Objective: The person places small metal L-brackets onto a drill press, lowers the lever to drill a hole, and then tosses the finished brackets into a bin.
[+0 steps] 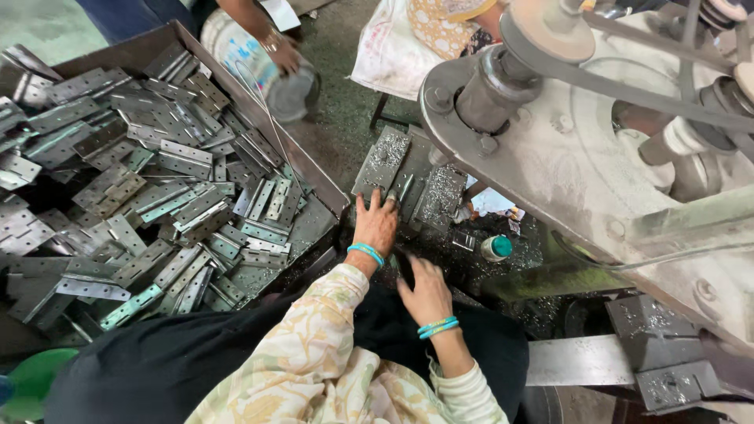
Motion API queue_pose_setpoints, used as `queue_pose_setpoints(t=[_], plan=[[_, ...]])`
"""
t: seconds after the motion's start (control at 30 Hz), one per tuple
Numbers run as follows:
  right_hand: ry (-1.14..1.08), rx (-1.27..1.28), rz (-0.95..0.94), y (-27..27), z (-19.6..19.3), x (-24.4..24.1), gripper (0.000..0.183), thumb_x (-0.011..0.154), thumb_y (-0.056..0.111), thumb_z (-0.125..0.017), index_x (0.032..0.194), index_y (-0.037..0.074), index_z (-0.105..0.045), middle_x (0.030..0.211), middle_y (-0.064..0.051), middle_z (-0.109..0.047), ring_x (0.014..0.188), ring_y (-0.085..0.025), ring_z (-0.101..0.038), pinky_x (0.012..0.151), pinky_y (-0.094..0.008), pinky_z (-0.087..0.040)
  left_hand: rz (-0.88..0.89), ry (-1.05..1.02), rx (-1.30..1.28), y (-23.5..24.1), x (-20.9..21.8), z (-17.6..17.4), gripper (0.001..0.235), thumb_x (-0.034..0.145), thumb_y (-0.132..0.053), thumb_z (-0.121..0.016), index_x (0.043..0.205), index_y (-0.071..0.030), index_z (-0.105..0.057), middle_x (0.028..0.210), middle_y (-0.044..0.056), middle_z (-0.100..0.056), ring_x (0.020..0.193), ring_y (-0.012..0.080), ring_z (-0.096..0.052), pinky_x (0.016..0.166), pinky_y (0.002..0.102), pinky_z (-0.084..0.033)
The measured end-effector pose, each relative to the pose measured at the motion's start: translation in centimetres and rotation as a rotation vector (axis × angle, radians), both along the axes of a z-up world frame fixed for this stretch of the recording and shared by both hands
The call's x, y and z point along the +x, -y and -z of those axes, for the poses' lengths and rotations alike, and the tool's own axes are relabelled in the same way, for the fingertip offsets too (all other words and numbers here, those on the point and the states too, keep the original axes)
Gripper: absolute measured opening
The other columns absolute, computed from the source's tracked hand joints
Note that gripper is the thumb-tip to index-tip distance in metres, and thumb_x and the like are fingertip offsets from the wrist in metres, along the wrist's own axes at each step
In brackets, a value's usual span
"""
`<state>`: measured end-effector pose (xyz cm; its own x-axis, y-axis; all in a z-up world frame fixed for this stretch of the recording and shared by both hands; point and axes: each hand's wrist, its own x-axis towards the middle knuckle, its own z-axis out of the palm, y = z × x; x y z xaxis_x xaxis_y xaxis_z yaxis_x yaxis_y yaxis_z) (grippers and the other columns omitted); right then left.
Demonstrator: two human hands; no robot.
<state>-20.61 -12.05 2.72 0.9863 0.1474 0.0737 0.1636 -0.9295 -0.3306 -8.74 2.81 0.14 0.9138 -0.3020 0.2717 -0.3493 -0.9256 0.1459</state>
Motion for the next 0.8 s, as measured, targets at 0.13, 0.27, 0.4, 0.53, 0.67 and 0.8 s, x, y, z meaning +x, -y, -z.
queue_pose_setpoints(t=[0.13,0.27,0.4,0.53,0.67,0.8], plan=[[-0.305,-0.054,0.166,-0.6,4.4,-4.3,0.076,0.084,0.032,-0.072,0.15,0.015,-0.04,0.124,-0.019,-0.065,0.11,-0.041,-0.063,0.09,-0.051,-0.055,-0.005,-0.027,-0.026,1.1,1.8,0.1,0.031,0.092,-0.022,-0.057,0.115,-0.011,-0.074,0.139,0.008,-0.057,0.14,0.0378,-0.037,0.111,0.071,-0.027],[-0.244,0.058,0.278,-1.0,8.1,-6.2,0.078,0.083,0.03,-0.072,0.153,0.02,-0.038,0.119,-0.021,-0.069,0.1,-0.046,-0.068,0.083,-0.056,-0.056,-0.003,0.004,-0.027,1.0,1.5,0.3,0.03,0.091,-0.022,-0.057,0.114,-0.012,-0.074,0.145,0.009,-0.055,0.14,0.0378,-0.038,0.111,0.07,-0.028],[-0.401,0.057,0.314,-0.8,6.9,-5.5,0.078,0.083,0.03,-0.072,0.153,0.023,-0.039,0.114,-0.023,-0.071,0.103,-0.047,-0.068,0.087,-0.056,-0.055,-0.009,0.017,-0.042,1.2,0.8,0.3,0.033,0.09,-0.021,-0.058,0.117,-0.011,-0.074,0.148,0.009,-0.053,0.14,0.038,-0.038,0.11,0.071,-0.028],[-0.463,-0.027,0.264,-0.4,3.5,-2.8,0.079,0.084,0.035,-0.074,0.153,0.021,-0.037,0.111,-0.026,-0.071,0.102,-0.048,-0.067,0.089,-0.056,-0.055,-0.025,-0.003,0.008,1.0,1.4,-0.1,0.035,0.089,-0.021,-0.058,0.119,-0.009,-0.073,0.146,0.01,-0.053,0.139,0.0386,-0.038,0.111,0.071,-0.027],[-0.464,-0.087,0.266,0.0,2.7,-2.3,0.072,0.087,0.034,-0.07,0.152,0.023,-0.042,0.109,-0.026,-0.072,0.102,-0.047,-0.069,0.089,-0.055,-0.056,-0.037,0.008,-0.021,1.4,1.2,0.6,0.034,0.091,-0.02,-0.057,0.118,-0.008,-0.073,0.144,0.01,-0.056,0.139,0.0383,-0.039,0.111,0.071,-0.027],[-0.476,-0.036,0.356,-0.6,7.3,-4.3,0.075,0.086,0.032,-0.069,0.154,0.026,-0.038,0.108,-0.024,-0.072,0.1,-0.047,-0.069,0.089,-0.055,-0.056,-0.049,0.036,-0.027,1.6,1.9,0.7,0.033,0.092,-0.02,-0.057,0.117,-0.007,-0.074,0.143,0.009,-0.057,0.138,0.0377,-0.04,0.111,0.071,-0.027]])
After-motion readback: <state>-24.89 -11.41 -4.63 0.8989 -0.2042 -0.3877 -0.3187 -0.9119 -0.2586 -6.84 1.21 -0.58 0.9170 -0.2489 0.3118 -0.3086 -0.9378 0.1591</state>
